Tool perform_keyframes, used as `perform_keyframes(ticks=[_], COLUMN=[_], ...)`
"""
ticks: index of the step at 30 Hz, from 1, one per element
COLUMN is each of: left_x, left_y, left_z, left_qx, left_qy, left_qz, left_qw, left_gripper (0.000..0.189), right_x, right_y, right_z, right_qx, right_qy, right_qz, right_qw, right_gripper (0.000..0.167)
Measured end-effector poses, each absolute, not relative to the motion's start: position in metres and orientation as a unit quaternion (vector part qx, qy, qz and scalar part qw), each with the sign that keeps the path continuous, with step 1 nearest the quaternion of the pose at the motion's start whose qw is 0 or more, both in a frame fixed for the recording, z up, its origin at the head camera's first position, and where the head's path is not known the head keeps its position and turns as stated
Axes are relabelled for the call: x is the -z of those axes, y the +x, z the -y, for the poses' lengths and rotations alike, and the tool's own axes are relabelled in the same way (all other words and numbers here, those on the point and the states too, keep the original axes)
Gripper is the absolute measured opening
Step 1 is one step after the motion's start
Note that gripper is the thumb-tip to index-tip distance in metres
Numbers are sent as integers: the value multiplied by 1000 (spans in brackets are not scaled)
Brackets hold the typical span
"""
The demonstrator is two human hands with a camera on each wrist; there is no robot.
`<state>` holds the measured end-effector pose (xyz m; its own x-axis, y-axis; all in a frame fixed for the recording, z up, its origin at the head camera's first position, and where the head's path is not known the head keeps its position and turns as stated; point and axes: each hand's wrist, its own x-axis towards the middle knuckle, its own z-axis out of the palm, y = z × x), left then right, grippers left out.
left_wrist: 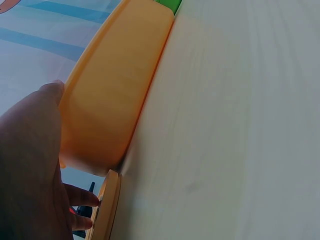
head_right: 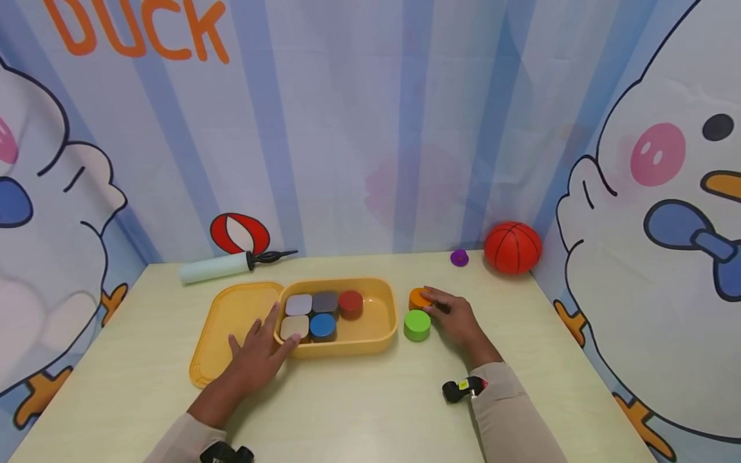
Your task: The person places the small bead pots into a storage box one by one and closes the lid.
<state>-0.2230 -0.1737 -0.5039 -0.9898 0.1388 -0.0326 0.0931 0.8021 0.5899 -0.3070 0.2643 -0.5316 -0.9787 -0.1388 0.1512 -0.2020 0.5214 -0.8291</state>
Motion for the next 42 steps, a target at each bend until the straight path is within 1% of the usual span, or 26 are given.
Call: perform_keyframes(ticks=[16,23,35,42], left_x=[505,505,506,506], left_y=[-223,-223,-224,-224], left_z=[172,173,173,174], left_qx=[-315,-313,-310,-309], left_qy=[66,65,65,66], left_qz=[-946,-947,-948,-948], left_qw=[27,34,33,31], left_gripper=[98,98,96,97], right_x=[527,524,520,516], right_y=[-306,-306,-303,-298], right_z=[-267,-262,-251,-241], right_qx=[-519,-523,-553,-558], right_qy=[61,56,76,90], right_qz=[852,848,823,810], right_qw=[44,67,106,155], right_gripper=[45,43,41,36])
